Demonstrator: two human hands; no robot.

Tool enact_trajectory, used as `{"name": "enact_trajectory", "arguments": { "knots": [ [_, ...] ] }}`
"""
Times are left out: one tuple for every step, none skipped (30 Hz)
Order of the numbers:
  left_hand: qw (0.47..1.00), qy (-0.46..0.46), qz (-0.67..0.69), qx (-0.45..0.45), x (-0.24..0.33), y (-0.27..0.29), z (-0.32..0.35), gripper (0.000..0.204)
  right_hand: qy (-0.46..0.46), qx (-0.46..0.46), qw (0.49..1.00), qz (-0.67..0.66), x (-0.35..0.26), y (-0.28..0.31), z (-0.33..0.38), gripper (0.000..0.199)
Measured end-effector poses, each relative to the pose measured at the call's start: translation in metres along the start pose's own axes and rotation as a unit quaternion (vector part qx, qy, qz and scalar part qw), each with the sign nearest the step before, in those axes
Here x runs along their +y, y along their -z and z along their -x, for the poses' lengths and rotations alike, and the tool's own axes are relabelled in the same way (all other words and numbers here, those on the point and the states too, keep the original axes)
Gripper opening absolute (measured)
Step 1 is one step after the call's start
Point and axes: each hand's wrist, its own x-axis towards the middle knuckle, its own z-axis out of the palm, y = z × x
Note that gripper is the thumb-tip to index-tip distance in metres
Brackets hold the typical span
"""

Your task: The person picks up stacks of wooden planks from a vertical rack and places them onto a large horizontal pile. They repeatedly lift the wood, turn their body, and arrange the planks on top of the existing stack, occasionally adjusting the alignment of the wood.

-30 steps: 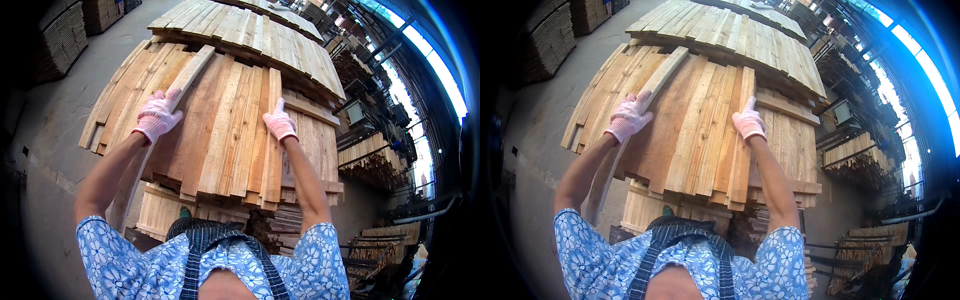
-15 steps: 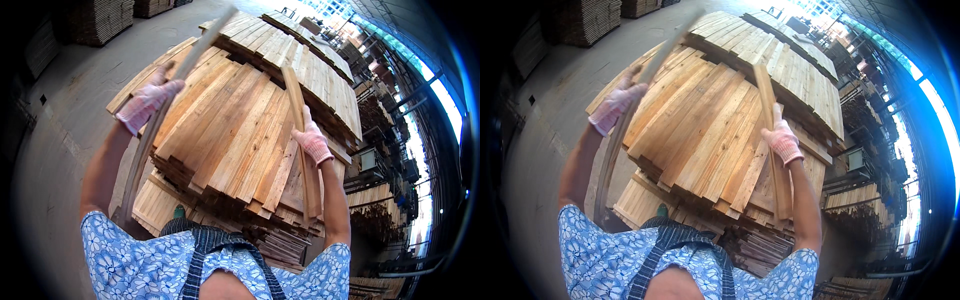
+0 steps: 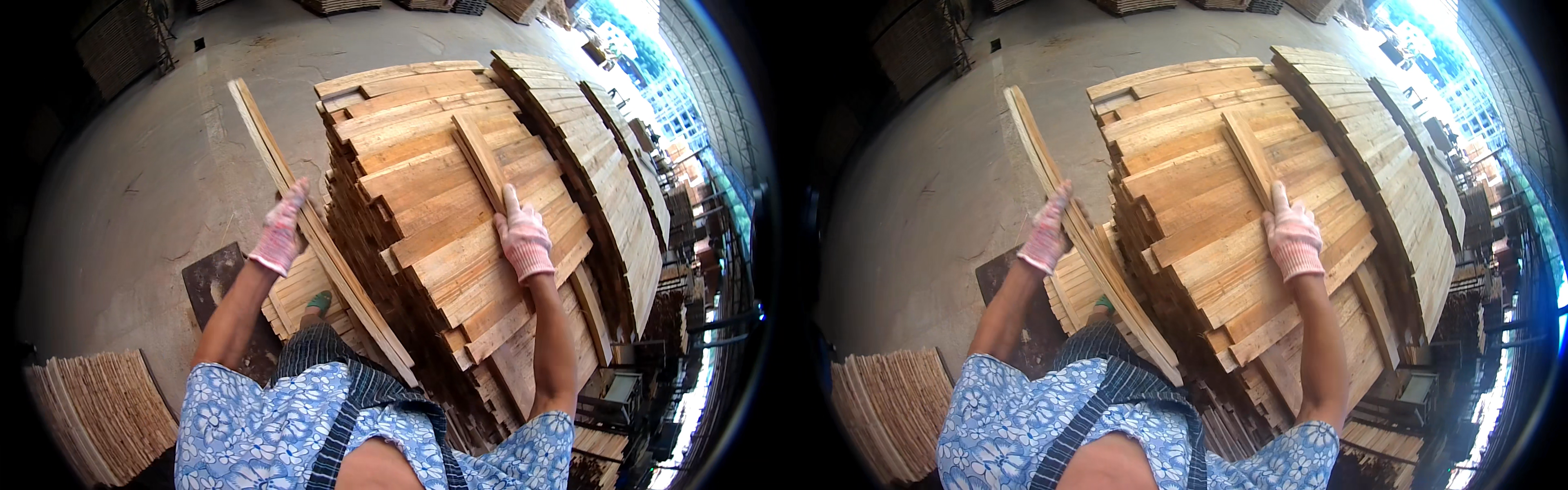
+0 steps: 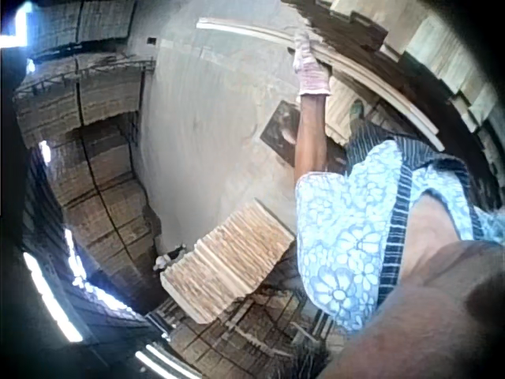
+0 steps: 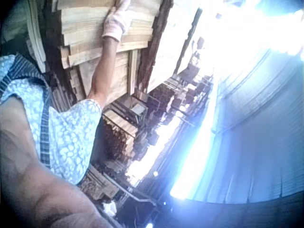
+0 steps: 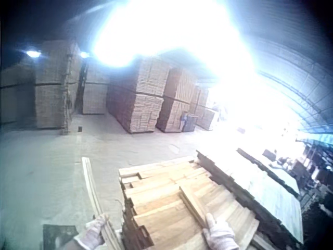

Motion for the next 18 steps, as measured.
{"name": "enact_trajectory", "arguments": {
  "knots": [
    [1.000,0.010,0.022,-0.010,-0.032,0.035,-0.013,0.038,-0.005,-0.003,1.000,0.008,-0.002,0.002,0.010,0.068],
    [0.999,0.022,0.041,-0.011,-0.052,0.044,-0.019,0.040,-0.007,0.017,1.000,0.018,0.003,-0.004,0.019,0.068],
    [0.997,0.036,0.060,-0.013,-0.072,0.052,-0.026,0.042,-0.017,0.031,0.999,0.017,0.009,-0.009,0.027,0.067],
    [0.996,0.047,0.077,0.002,-0.090,0.040,-0.028,0.044,-0.012,0.034,0.999,0.012,0.012,-0.015,0.027,0.067],
    [0.998,0.017,0.052,-0.021,-0.102,0.021,-0.033,0.047,-0.014,0.040,0.999,0.007,0.015,-0.017,0.027,0.068],
    [0.999,-0.014,0.029,-0.044,-0.113,-0.001,-0.037,0.051,-0.007,0.047,0.999,0.016,0.019,-0.020,0.025,0.068],
    [0.980,-0.099,-0.146,-0.092,-0.114,-0.014,-0.041,0.058,0.001,0.054,0.998,0.024,0.022,-0.022,0.021,0.068],
    [0.870,-0.247,-0.409,-0.121,-0.111,-0.024,-0.039,0.066,0.003,0.046,0.999,0.001,0.026,-0.021,0.016,0.069],
    [0.766,-0.341,-0.530,-0.126,-0.107,-0.032,-0.038,0.076,0.001,0.049,0.999,-0.015,0.031,-0.018,0.011,0.069],
    [0.689,-0.396,-0.594,-0.127,-0.106,-0.038,-0.037,0.085,0.000,0.053,0.998,-0.031,0.039,-0.015,0.005,0.070],
    [0.716,-0.377,-0.572,-0.131,-0.104,-0.041,-0.035,0.088,0.001,0.055,0.997,-0.049,0.046,-0.011,0.000,0.070],
    [0.744,-0.356,-0.549,-0.133,-0.104,-0.044,-0.032,0.091,-0.008,0.057,0.997,-0.053,0.052,-0.002,-0.009,0.071],
    [0.769,-0.339,-0.525,-0.135,-0.102,-0.047,-0.031,0.094,-0.016,0.064,0.997,-0.044,0.058,0.007,-0.020,0.071],
    [0.781,-0.300,-0.532,-0.131,-0.098,-0.052,-0.025,0.094,-0.022,0.061,0.997,-0.043,0.059,0.012,-0.033,0.071],
    [0.788,-0.282,-0.530,-0.137,-0.097,-0.051,-0.019,0.093,-0.032,0.055,0.997,-0.043,0.059,0.013,-0.039,0.071],
    [0.789,-0.276,-0.528,-0.151,-0.096,-0.054,-0.020,0.091,-0.014,0.097,0.995,-0.025,0.066,-0.007,-0.053,0.071],
    [0.789,-0.264,-0.527,-0.172,-0.095,-0.056,-0.015,0.090,-0.004,0.102,0.994,0.029,0.069,-0.031,-0.061,0.069],
    [0.791,-0.244,-0.527,-0.189,-0.089,-0.052,-0.012,0.088,-0.022,0.090,0.995,0.046,0.059,-0.032,-0.057,0.068]
  ]
}}
